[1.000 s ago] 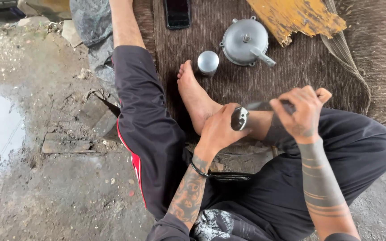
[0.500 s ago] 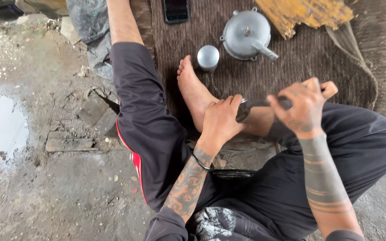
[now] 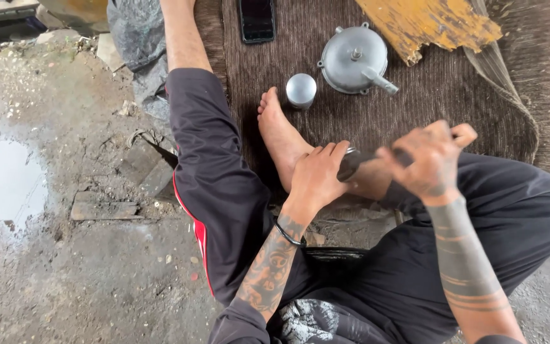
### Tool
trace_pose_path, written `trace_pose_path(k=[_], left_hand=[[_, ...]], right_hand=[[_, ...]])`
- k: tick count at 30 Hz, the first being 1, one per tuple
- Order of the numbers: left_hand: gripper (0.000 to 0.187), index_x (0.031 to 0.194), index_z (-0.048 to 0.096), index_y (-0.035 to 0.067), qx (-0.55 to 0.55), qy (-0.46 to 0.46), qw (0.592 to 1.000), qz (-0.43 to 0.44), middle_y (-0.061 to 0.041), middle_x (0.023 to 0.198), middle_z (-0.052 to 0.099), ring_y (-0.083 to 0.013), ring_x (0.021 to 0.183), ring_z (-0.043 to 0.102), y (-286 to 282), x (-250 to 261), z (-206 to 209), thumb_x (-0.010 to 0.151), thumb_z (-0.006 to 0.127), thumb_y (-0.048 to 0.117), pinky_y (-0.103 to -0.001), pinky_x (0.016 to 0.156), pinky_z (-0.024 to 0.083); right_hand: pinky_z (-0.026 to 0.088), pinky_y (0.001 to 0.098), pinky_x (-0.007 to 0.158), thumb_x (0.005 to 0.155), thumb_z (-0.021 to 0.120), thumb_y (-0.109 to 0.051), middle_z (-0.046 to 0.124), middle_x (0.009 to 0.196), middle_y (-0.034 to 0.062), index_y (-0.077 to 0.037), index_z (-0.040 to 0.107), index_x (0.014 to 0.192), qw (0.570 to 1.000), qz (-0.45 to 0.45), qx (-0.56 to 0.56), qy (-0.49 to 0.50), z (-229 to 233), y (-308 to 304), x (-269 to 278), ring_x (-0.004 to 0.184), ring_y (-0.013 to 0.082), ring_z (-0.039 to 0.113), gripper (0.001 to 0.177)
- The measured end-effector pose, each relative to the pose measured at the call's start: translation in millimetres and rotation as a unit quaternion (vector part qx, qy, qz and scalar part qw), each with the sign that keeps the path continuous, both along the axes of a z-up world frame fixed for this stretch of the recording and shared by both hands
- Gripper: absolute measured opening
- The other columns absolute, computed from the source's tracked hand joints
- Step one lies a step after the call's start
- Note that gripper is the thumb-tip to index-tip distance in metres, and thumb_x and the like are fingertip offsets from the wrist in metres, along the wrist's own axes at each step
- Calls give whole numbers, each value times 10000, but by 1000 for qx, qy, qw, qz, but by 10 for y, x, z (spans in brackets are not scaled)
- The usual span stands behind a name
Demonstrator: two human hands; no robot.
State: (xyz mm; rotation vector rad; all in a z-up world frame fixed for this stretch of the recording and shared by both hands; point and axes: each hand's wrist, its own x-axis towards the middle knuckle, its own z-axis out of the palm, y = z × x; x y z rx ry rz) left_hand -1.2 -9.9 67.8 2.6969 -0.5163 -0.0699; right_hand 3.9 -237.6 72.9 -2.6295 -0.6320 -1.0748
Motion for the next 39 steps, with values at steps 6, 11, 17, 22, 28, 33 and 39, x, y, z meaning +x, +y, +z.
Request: trace_pose_path(k=[6, 11, 17, 22, 28, 33, 39], left_hand=[[676, 1373, 470, 150, -30, 5, 1000, -3, -89, 1182, 632, -316, 1115, 628, 16, -31, 75, 748, 661, 322, -485, 867, 534], [678, 1360, 472, 166, -39, 64, 997, 0, -84, 1210, 624, -316, 1153, 622, 36, 10, 118, 732, 660, 336, -482, 926, 530], [669, 1332, 494, 187, -95, 120, 988, 25, -89, 1237, 641, -326, 1193, 620, 113, 3, 309, 729, 681, 407, -507, 983, 512], [699, 1327, 529, 212, -169, 162, 972, 32, -99, 1239, 657, -321, 1224, 622, 169, -16, 345, 694, 727, 435, -475, 1039, 493], [715, 1327, 582, 158, -359, 199, 910, 64, -169, 1231, 666, -342, 1251, 605, 226, -78, 201, 697, 793, 422, -462, 1070, 474], [679, 1313, 627, 146, -497, 239, 834, 27, -162, 1207, 661, -295, 1224, 597, 132, 23, -405, 747, 846, 450, -467, 1063, 462], [540, 1315, 650, 107, -608, 288, 739, 47, -133, 1149, 643, -214, 1128, 585, 10, 8, -648, 872, 773, 391, -385, 976, 517]], right_hand=[[306, 406, 915, 993, 792, -458, 618, 753, -18, -206, 662, 788, 1000, -5, 3, 8, -29, -10, -3, 845, 233, 551, 349], [316, 395, 883, 945, 814, -411, 616, 731, -21, -194, 679, 773, 999, 6, 37, 18, -27, 30, -33, 808, 239, 553, 308], [254, 390, 911, 963, 824, -417, 624, 721, -27, -191, 659, 764, 997, -16, 74, 7, -129, -29, 51, 790, 204, 530, 343], [255, 369, 901, 984, 810, -457, 657, 739, -63, -203, 666, 781, 989, 9, 142, 47, -195, 11, 86, 780, 177, 550, 356], [239, 370, 923, 1053, 768, -411, 610, 736, -32, -161, 666, 835, 974, 31, 208, 85, -129, 56, 58, 786, 188, 534, 347], [241, 371, 921, 1053, 768, -415, 602, 753, -8, -164, 674, 875, 981, 17, 182, 71, -285, 14, 115, 810, 194, 544, 322], [251, 358, 934, 1050, 764, -405, 629, 806, 30, -133, 694, 912, 964, 46, 233, 118, -714, -114, 305, 840, 178, 585, 313]])
